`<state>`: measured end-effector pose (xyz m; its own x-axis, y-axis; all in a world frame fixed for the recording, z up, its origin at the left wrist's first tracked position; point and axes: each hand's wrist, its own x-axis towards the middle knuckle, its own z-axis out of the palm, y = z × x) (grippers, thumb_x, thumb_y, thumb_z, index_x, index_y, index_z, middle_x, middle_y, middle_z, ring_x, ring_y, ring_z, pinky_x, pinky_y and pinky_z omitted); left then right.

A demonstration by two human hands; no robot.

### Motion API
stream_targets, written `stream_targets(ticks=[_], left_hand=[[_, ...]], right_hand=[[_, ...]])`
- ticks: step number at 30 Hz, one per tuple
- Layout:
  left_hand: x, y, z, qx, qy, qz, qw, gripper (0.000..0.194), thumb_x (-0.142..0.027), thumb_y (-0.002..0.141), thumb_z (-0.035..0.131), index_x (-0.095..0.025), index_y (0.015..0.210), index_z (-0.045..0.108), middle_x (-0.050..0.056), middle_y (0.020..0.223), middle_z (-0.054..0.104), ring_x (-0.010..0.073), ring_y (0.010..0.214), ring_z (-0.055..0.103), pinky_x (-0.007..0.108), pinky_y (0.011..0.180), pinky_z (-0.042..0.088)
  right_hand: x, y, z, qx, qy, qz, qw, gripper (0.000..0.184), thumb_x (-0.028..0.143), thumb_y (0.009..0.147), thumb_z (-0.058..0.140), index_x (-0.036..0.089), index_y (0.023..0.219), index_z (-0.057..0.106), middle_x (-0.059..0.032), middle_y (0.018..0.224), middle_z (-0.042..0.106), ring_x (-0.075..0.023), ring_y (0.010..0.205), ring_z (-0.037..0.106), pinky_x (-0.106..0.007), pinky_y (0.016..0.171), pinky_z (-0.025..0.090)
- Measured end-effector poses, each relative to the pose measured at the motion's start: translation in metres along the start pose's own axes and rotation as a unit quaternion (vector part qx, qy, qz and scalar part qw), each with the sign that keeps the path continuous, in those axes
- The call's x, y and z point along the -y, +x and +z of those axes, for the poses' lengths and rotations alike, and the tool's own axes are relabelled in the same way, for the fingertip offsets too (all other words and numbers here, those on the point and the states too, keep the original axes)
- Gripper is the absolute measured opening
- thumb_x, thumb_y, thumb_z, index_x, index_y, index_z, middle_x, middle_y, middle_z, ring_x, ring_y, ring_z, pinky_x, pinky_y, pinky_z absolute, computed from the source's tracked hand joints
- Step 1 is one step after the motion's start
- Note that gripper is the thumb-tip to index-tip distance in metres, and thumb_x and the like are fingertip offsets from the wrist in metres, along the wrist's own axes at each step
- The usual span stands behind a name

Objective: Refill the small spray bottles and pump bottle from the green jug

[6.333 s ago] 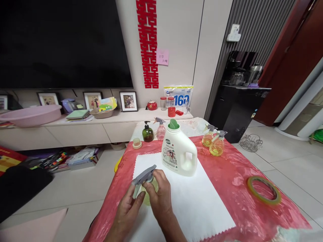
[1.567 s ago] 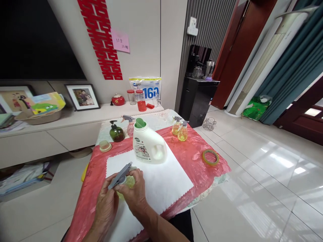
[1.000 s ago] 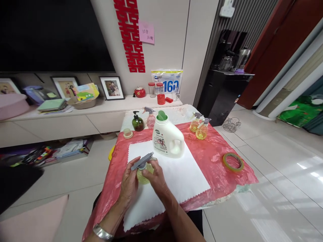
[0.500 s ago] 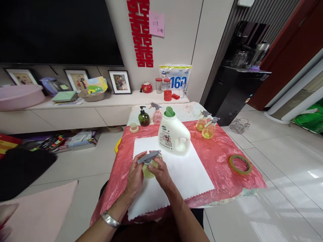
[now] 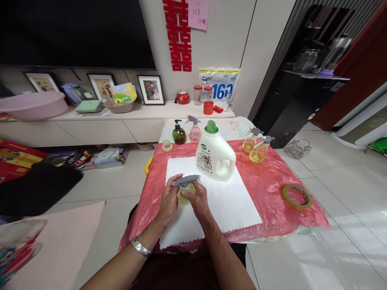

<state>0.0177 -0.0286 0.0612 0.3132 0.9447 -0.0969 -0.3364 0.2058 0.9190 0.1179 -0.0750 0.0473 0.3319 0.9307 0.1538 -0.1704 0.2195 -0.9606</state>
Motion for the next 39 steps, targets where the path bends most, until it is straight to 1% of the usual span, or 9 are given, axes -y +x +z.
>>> stream_targets(ticks=[4, 7, 9, 15, 21, 28, 32, 35, 39], left_hand=[[0.002, 0.001, -0.003, -0.008, 0.023, 0.016, 1.0, 0.044, -0.048, 0.083, 0.072, -0.023, 0.118, 0.067, 0.008, 0.123, 0.07, 0.0257, 0.116, 0.063, 0.035, 0.096, 0.048], [0.001, 0.001, -0.001, -0.009, 0.015, 0.018, 1.0, 0.043, -0.048, 0.083, 0.072, -0.022, 0.116, 0.067, 0.008, 0.122, 0.071, 0.0254, 0.115, 0.064, 0.035, 0.097, 0.047], [-0.001, 0.0, 0.001, -0.003, 0.005, 0.018, 1.0, 0.04, -0.047, 0.084, 0.072, -0.022, 0.114, 0.067, 0.007, 0.118, 0.072, 0.0241, 0.109, 0.066, 0.035, 0.096, 0.048], [-0.001, 0.0, -0.001, -0.006, 0.016, 0.002, 1.0, 0.038, -0.044, 0.084, 0.069, -0.024, 0.116, 0.066, 0.005, 0.111, 0.074, 0.0213, 0.098, 0.069, 0.034, 0.091, 0.051], [0.004, 0.003, -0.002, -0.016, 0.003, 0.015, 1.0, 0.04, -0.045, 0.083, 0.073, -0.021, 0.114, 0.068, 0.008, 0.116, 0.074, 0.0242, 0.106, 0.068, 0.035, 0.092, 0.051], [0.001, 0.001, -0.002, -0.009, 0.015, -0.001, 1.0, 0.038, -0.042, 0.085, 0.069, -0.022, 0.118, 0.066, 0.006, 0.114, 0.073, 0.0226, 0.105, 0.068, 0.034, 0.09, 0.05], [0.001, 0.001, -0.002, -0.004, -0.008, -0.001, 1.0, 0.042, -0.046, 0.083, 0.073, -0.022, 0.116, 0.066, 0.007, 0.113, 0.074, 0.0229, 0.103, 0.069, 0.034, 0.091, 0.05], [0.002, 0.001, -0.001, 0.01, -0.029, -0.005, 1.0, 0.046, -0.051, 0.082, 0.074, -0.022, 0.117, 0.064, 0.007, 0.11, 0.075, 0.0229, 0.1, 0.07, 0.035, 0.09, 0.051], [0.003, 0.0, -0.003, -0.004, -0.005, 0.0, 1.0, 0.047, -0.052, 0.083, 0.073, -0.021, 0.118, 0.065, 0.005, 0.104, 0.075, 0.0194, 0.09, 0.07, 0.03, 0.081, 0.052]], right_hand=[[0.0, 0.001, 0.004, -0.017, 0.006, -0.001, 1.0, 0.041, 0.045, 0.084, 0.074, 0.017, 0.113, 0.063, -0.0049, 0.109, 0.066, -0.0203, 0.099, 0.062, -0.044, 0.092, 0.051], [0.006, 0.001, -0.001, 0.004, 0.008, -0.004, 1.0, 0.048, 0.047, 0.077, 0.079, 0.019, 0.113, 0.066, -0.007, 0.119, 0.065, -0.0239, 0.113, 0.058, -0.048, 0.105, 0.043], [0.008, 0.001, -0.003, 0.009, 0.008, -0.002, 1.0, 0.043, 0.048, 0.081, 0.075, 0.018, 0.111, 0.068, -0.0076, 0.12, 0.065, -0.0247, 0.119, 0.056, -0.05, 0.109, 0.039], [0.004, 0.0, 0.005, -0.021, 0.025, 0.003, 0.999, 0.042, 0.042, 0.082, 0.075, 0.018, 0.113, 0.063, -0.0046, 0.107, 0.066, -0.0205, 0.099, 0.062, -0.043, 0.092, 0.05], [0.014, 0.0, 0.002, 0.012, 0.018, -0.002, 1.0, 0.039, 0.043, 0.083, 0.075, 0.018, 0.112, 0.068, -0.007, 0.117, 0.067, -0.0234, 0.112, 0.059, -0.047, 0.103, 0.044], [0.005, -0.001, 0.01, -0.051, 0.023, 0.002, 0.998, 0.037, 0.04, 0.081, 0.076, 0.018, 0.109, 0.065, -0.0042, 0.108, 0.066, -0.02, 0.099, 0.06, -0.042, 0.092, 0.048], [0.004, -0.001, 0.005, -0.023, 0.033, 0.009, 0.999, 0.046, 0.043, 0.076, 0.079, 0.02, 0.113, 0.066, -0.0057, 0.114, 0.066, -0.0223, 0.105, 0.06, -0.043, 0.096, 0.047], [0.005, -0.002, -0.001, -0.007, 0.043, 0.016, 0.999, 0.041, 0.044, 0.078, 0.076, 0.021, 0.111, 0.069, -0.007, 0.12, 0.065, -0.025, 0.117, 0.057, -0.043, 0.103, 0.043], [0.003, -0.004, 0.003, -0.035, 0.053, 0.03, 0.997, 0.034, 0.038, 0.078, 0.076, 0.024, 0.108, 0.068, -0.0032, 0.11, 0.064, -0.0231, 0.107, 0.058, -0.038, 0.094, 0.046]])
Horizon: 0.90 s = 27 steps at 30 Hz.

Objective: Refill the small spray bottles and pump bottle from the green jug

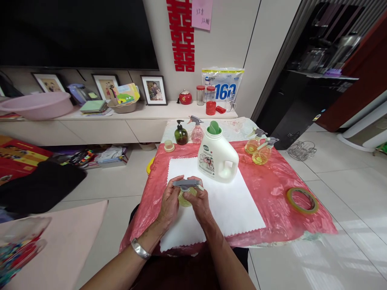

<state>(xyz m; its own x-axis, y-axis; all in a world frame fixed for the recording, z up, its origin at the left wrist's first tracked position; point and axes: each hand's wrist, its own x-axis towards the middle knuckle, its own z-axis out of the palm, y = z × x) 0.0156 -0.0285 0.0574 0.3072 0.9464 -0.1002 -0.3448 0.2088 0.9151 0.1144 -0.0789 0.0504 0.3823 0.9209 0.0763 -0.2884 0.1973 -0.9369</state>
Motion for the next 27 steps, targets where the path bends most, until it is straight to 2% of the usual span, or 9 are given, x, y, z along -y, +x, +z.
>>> stream_targets(ticks=[4, 9, 13, 16, 18, 20, 22, 25, 27], left_hand=[[-0.001, 0.001, 0.0, -0.001, 0.011, 0.004, 1.0, 0.045, -0.052, 0.085, 0.071, -0.021, 0.118, 0.065, 0.003, 0.102, 0.073, 0.017, 0.088, 0.068, 0.027, 0.077, 0.051], [-0.009, -0.003, -0.004, 0.039, 0.08, 0.012, 0.996, 0.049, -0.059, 0.088, 0.062, -0.022, 0.121, 0.063, 0.008, 0.118, 0.071, 0.0233, 0.108, 0.067, 0.035, 0.094, 0.053], [-0.008, -0.013, -0.025, 0.02, 0.204, 0.012, 0.979, 0.054, -0.066, 0.087, 0.058, -0.025, 0.122, 0.064, 0.009, 0.131, 0.067, 0.0281, 0.129, 0.059, 0.042, 0.113, 0.044], [0.009, -0.016, -0.043, 0.015, 0.263, 0.011, 0.965, 0.062, -0.071, 0.085, 0.056, -0.024, 0.125, 0.061, 0.01, 0.14, 0.061, 0.0308, 0.139, 0.05, 0.048, 0.122, 0.034], [0.022, -0.016, -0.049, 0.021, 0.267, -0.011, 0.963, 0.07, -0.073, 0.084, 0.054, -0.024, 0.134, 0.054, 0.012, 0.148, 0.055, 0.0328, 0.143, 0.046, 0.05, 0.121, 0.036], [0.031, -0.016, -0.049, 0.039, 0.262, -0.009, 0.964, 0.081, -0.07, 0.08, 0.063, -0.024, 0.144, 0.044, 0.014, 0.152, 0.051, 0.0351, 0.144, 0.045, 0.051, 0.119, 0.038], [0.034, -0.015, -0.048, 0.047, 0.242, -0.004, 0.969, 0.09, -0.066, 0.074, 0.072, -0.024, 0.147, 0.038, 0.016, 0.143, 0.059, 0.0362, 0.134, 0.056, 0.049, 0.111, 0.049], [0.025, -0.012, -0.046, 0.069, 0.228, -0.037, 0.971, 0.095, -0.059, 0.067, 0.081, -0.023, 0.144, 0.037, 0.013, 0.118, 0.072, 0.0345, 0.111, 0.071, 0.044, 0.093, 0.06], [0.014, -0.013, -0.043, 0.097, 0.235, -0.052, 0.966, 0.094, -0.057, 0.067, 0.083, -0.024, 0.142, 0.038, 0.012, 0.118, 0.072, 0.0348, 0.109, 0.071, 0.045, 0.091, 0.061]], right_hand=[[-0.002, -0.002, 0.007, -0.019, -0.008, 0.002, 1.0, 0.034, 0.038, 0.079, 0.074, 0.024, 0.108, 0.064, -0.0013, 0.1, 0.062, -0.0213, 0.098, 0.058, -0.036, 0.09, 0.047], [0.001, -0.001, -0.003, 0.017, -0.073, 0.003, 0.997, 0.037, 0.043, 0.082, 0.07, 0.024, 0.114, 0.068, -0.0044, 0.116, 0.065, -0.0252, 0.112, 0.056, -0.042, 0.103, 0.042], [0.01, -0.002, -0.019, 0.072, -0.163, -0.006, 0.984, 0.053, 0.034, 0.066, 0.083, 0.025, 0.117, 0.07, -0.0053, 0.124, 0.066, -0.0298, 0.122, 0.054, -0.048, 0.113, 0.035], [0.012, -0.004, -0.023, 0.096, -0.223, -0.023, 0.97, 0.059, 0.028, 0.065, 0.08, 0.025, 0.122, 0.068, -0.0044, 0.124, 0.067, -0.0287, 0.117, 0.056, -0.046, 0.108, 0.04], [0.011, -0.004, -0.02, 0.095, -0.262, -0.033, 0.96, 0.058, 0.026, 0.066, 0.077, 0.025, 0.123, 0.067, -0.0048, 0.123, 0.066, -0.0283, 0.116, 0.056, -0.044, 0.105, 0.043], [0.009, -0.005, -0.012, 0.083, -0.303, -0.04, 0.949, 0.06, 0.023, 0.067, 0.074, 0.025, 0.126, 0.065, -0.0065, 0.126, 0.063, -0.0295, 0.12, 0.052, -0.045, 0.107, 0.041], [0.01, -0.008, -0.005, 0.073, -0.337, -0.044, 0.937, 0.068, 0.018, 0.067, 0.071, 0.025, 0.134, 0.06, -0.0089, 0.128, 0.06, -0.0304, 0.122, 0.049, -0.048, 0.108, 0.038], [0.024, -0.015, -0.003, 0.085, -0.362, -0.041, 0.927, 0.086, 0.015, 0.063, 0.073, 0.026, 0.145, 0.049, -0.0111, 0.129, 0.055, -0.0303, 0.119, 0.048, -0.049, 0.106, 0.041], [0.039, -0.02, -0.008, 0.108, -0.359, -0.037, 0.926, 0.094, 0.019, 0.06, 0.081, 0.029, 0.147, 0.047, -0.0096, 0.129, 0.054, -0.0289, 0.12, 0.049, -0.046, 0.104, 0.044]])
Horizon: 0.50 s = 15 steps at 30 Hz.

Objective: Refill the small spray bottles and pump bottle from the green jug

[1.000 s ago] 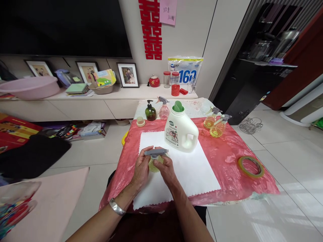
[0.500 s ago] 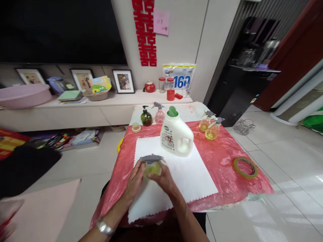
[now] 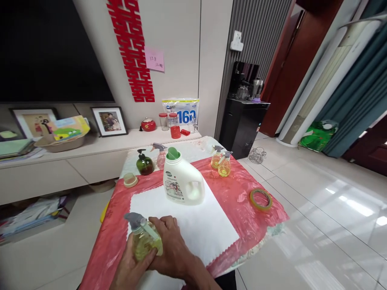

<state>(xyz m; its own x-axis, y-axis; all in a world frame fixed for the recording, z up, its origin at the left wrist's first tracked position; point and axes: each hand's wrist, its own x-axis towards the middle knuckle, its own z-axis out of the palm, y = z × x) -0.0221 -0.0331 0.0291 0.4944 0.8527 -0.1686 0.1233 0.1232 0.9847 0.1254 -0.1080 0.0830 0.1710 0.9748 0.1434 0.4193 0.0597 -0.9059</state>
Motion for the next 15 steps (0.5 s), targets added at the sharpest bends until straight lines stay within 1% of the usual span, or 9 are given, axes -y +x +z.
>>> stream_targets(ticks=[2, 4, 6, 8, 9, 11, 13, 15], left_hand=[[-0.012, -0.005, 0.002, 0.043, 0.007, 0.02, 0.999, 0.093, -0.058, 0.069, 0.081, -0.026, 0.145, 0.038, 0.013, 0.131, 0.066, 0.0366, 0.119, 0.066, 0.046, 0.096, 0.059], [-0.024, -0.012, 0.009, 0.1, 0.009, 0.056, 0.993, 0.094, -0.063, 0.071, 0.078, -0.028, 0.149, 0.038, 0.013, 0.147, 0.054, 0.0387, 0.132, 0.057, 0.047, 0.103, 0.056], [-0.031, -0.016, 0.019, 0.143, 0.013, 0.096, 0.985, 0.096, -0.071, 0.071, 0.074, -0.03, 0.151, 0.039, 0.012, 0.157, 0.042, 0.0403, 0.141, 0.046, 0.048, 0.109, 0.051], [-0.033, -0.015, 0.028, 0.167, 0.035, 0.139, 0.976, 0.097, -0.078, 0.072, 0.067, -0.032, 0.152, 0.039, 0.011, 0.163, 0.032, 0.0409, 0.146, 0.04, 0.049, 0.11, 0.05], [-0.031, -0.012, 0.03, 0.168, 0.057, 0.16, 0.971, 0.092, -0.079, 0.076, 0.062, -0.033, 0.153, 0.039, 0.01, 0.164, 0.028, 0.0402, 0.147, 0.038, 0.05, 0.111, 0.05], [-0.024, 0.0, 0.028, 0.152, 0.129, 0.2, 0.959, 0.075, -0.07, 0.088, 0.055, -0.035, 0.152, 0.04, 0.009, 0.165, 0.028, 0.037, 0.147, 0.039, 0.051, 0.112, 0.048], [-0.011, 0.017, 0.017, 0.102, 0.225, 0.239, 0.939, 0.055, -0.053, 0.096, 0.052, -0.036, 0.148, 0.046, 0.009, 0.16, 0.036, 0.0329, 0.146, 0.041, 0.053, 0.115, 0.045], [0.005, 0.036, 0.001, 0.05, 0.311, 0.264, 0.912, 0.044, -0.044, 0.099, 0.048, -0.034, 0.142, 0.052, 0.009, 0.152, 0.048, 0.0299, 0.141, 0.048, 0.052, 0.111, 0.048]], right_hand=[[0.008, -0.008, -0.016, 0.025, 0.023, -0.002, 0.999, 0.097, 0.024, 0.057, 0.086, 0.032, 0.145, 0.047, -0.0071, 0.131, 0.056, -0.027, 0.12, 0.052, -0.042, 0.104, 0.046], [0.015, -0.017, -0.028, 0.03, 0.054, -0.002, 0.998, 0.096, 0.027, 0.058, 0.087, 0.034, 0.145, 0.047, -0.0054, 0.133, 0.057, -0.0262, 0.121, 0.055, -0.04, 0.103, 0.047], [0.019, -0.028, -0.036, 0.006, 0.083, -0.004, 0.997, 0.097, 0.029, 0.059, 0.087, 0.034, 0.147, 0.044, -0.0057, 0.136, 0.058, -0.027, 0.121, 0.057, -0.041, 0.103, 0.048], [0.019, -0.039, -0.043, -0.039, 0.108, 0.016, 0.993, 0.099, 0.031, 0.06, 0.088, 0.032, 0.148, 0.043, -0.0072, 0.139, 0.057, -0.0284, 0.122, 0.058, -0.043, 0.103, 0.049], [0.016, -0.044, -0.047, -0.073, 0.11, 0.035, 0.991, 0.098, 0.032, 0.059, 0.088, 0.031, 0.147, 0.044, -0.0079, 0.139, 0.058, -0.0291, 0.122, 0.059, -0.043, 0.103, 0.05], [0.006, -0.052, -0.06, -0.153, 0.084, 0.079, 0.981, 0.092, 0.031, 0.058, 0.089, 0.028, 0.141, 0.05, -0.0085, 0.132, 0.062, -0.0302, 0.119, 0.061, -0.045, 0.101, 0.052], [-0.009, -0.055, -0.082, -0.243, 0.024, 0.104, 0.964, 0.082, 0.032, 0.058, 0.087, 0.025, 0.134, 0.055, -0.0082, 0.121, 0.067, -0.031, 0.114, 0.063, -0.048, 0.099, 0.052], [-0.027, -0.054, -0.11, -0.297, -0.007, 0.12, 0.947, 0.078, 0.036, 0.065, 0.082, 0.024, 0.136, 0.052, -0.0085, 0.12, 0.067, -0.0307, 0.112, 0.063, -0.05, 0.1, 0.051]])
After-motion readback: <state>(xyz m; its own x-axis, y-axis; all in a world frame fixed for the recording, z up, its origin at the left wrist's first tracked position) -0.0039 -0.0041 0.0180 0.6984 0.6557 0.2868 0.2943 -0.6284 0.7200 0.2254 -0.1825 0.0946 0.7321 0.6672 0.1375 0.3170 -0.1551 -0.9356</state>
